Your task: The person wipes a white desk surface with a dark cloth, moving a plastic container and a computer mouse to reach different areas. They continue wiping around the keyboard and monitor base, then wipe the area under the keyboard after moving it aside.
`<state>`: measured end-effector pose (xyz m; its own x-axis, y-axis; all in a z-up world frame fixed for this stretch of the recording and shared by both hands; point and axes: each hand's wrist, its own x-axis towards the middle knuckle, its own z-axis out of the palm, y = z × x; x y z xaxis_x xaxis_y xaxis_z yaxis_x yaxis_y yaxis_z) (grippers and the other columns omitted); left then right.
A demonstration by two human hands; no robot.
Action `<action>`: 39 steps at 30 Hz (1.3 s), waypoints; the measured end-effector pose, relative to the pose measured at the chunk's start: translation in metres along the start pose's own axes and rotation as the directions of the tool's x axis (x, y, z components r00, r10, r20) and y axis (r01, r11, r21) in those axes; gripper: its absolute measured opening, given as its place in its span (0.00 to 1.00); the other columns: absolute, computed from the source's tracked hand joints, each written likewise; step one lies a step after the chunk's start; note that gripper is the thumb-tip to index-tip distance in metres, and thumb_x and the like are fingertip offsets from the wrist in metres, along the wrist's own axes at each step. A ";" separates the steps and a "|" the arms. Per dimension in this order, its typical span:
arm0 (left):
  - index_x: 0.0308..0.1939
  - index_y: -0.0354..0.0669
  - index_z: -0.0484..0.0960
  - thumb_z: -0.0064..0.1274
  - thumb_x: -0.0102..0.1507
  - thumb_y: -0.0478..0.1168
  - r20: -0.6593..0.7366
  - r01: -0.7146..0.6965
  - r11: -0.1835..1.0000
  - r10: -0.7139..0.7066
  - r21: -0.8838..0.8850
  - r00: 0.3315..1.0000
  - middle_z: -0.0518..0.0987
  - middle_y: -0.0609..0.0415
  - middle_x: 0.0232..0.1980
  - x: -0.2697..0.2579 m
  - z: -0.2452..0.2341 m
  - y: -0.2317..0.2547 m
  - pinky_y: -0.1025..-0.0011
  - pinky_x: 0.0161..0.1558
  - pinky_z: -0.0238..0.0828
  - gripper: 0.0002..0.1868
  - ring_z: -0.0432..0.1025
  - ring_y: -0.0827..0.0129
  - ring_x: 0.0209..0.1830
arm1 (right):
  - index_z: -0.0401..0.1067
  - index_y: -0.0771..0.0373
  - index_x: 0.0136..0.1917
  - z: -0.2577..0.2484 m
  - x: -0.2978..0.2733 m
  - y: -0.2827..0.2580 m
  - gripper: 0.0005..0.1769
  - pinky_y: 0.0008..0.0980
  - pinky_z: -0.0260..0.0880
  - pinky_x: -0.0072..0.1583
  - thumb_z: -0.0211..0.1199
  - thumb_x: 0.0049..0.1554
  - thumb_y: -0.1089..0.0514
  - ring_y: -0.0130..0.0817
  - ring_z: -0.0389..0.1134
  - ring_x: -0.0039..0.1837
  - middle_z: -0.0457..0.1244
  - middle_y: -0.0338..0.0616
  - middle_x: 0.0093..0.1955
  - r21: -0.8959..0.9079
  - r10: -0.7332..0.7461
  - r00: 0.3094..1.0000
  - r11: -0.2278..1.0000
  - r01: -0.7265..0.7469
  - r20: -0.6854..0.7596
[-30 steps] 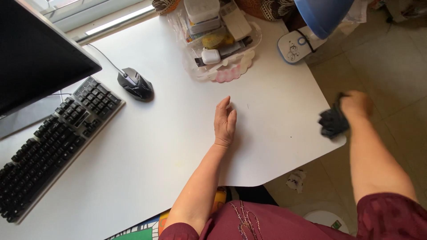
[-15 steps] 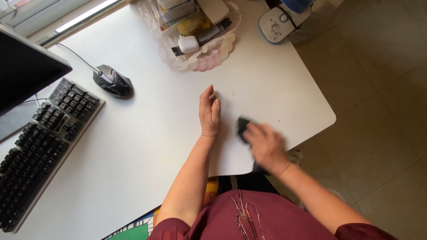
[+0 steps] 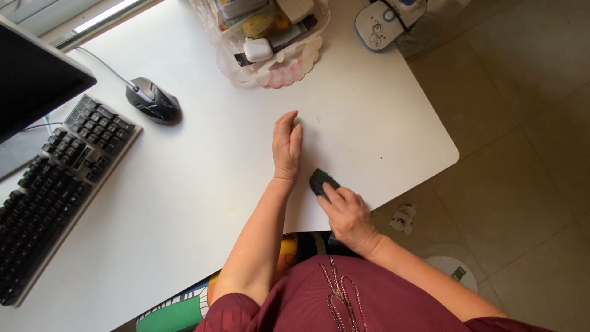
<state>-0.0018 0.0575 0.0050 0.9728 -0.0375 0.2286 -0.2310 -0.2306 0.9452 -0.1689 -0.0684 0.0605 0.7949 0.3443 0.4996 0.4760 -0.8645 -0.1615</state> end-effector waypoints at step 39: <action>0.69 0.36 0.55 0.46 0.44 0.32 0.485 -0.441 0.761 0.191 0.475 0.853 0.59 0.36 0.69 -0.138 -0.006 0.088 0.49 0.68 0.38 0.46 0.54 0.50 0.70 | 0.74 0.56 0.49 -0.004 0.004 0.088 0.18 0.36 0.61 0.51 0.53 0.44 0.65 0.41 0.64 0.54 0.66 0.44 0.55 -0.162 0.048 0.995 0.986 -0.033 0.089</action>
<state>-0.1567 0.0479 0.0575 0.7942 -0.5478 0.2629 -0.5967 -0.6211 0.5082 -0.1260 -0.1445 0.0518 0.8471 0.3337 0.4136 0.3823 -0.9233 -0.0381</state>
